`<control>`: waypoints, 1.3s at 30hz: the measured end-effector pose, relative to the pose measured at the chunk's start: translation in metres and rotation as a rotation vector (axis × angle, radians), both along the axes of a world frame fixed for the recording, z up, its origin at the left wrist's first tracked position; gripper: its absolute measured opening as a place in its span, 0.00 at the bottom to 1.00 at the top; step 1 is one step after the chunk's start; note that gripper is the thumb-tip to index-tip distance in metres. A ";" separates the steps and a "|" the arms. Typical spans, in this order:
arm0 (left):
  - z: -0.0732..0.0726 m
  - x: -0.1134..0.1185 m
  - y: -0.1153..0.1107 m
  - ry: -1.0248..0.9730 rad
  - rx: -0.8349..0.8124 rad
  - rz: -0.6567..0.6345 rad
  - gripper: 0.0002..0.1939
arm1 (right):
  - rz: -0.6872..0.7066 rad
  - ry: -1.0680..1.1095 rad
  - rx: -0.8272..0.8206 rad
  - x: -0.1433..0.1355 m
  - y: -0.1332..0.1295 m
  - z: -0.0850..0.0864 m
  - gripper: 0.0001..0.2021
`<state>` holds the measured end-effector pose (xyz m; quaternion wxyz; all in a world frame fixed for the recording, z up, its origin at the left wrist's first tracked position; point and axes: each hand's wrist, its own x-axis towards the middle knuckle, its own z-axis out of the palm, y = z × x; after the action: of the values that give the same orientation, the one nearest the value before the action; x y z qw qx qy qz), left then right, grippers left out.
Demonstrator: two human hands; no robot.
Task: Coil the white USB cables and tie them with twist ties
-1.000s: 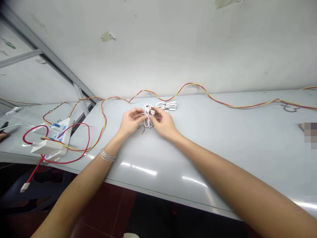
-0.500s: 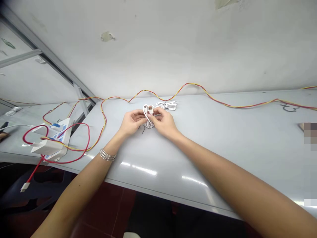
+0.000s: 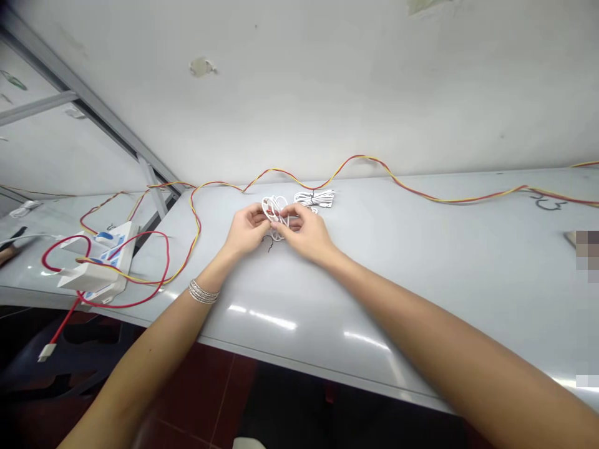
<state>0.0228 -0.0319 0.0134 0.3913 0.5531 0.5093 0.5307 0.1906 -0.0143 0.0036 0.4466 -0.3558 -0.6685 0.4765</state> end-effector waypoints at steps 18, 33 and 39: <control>-0.001 -0.001 -0.001 0.040 -0.036 -0.018 0.12 | -0.006 -0.056 0.027 -0.001 0.005 -0.006 0.13; 0.008 0.001 -0.001 -0.126 -0.009 -0.027 0.09 | -0.034 0.091 -0.067 -0.002 0.007 -0.007 0.16; 0.009 0.002 -0.002 -0.105 -0.012 0.046 0.11 | -0.039 0.172 -0.121 -0.003 0.013 -0.014 0.20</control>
<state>0.0248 -0.0343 0.0223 0.4084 0.5103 0.5038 0.5648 0.1877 -0.0015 -0.0105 0.4892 -0.3528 -0.5905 0.5362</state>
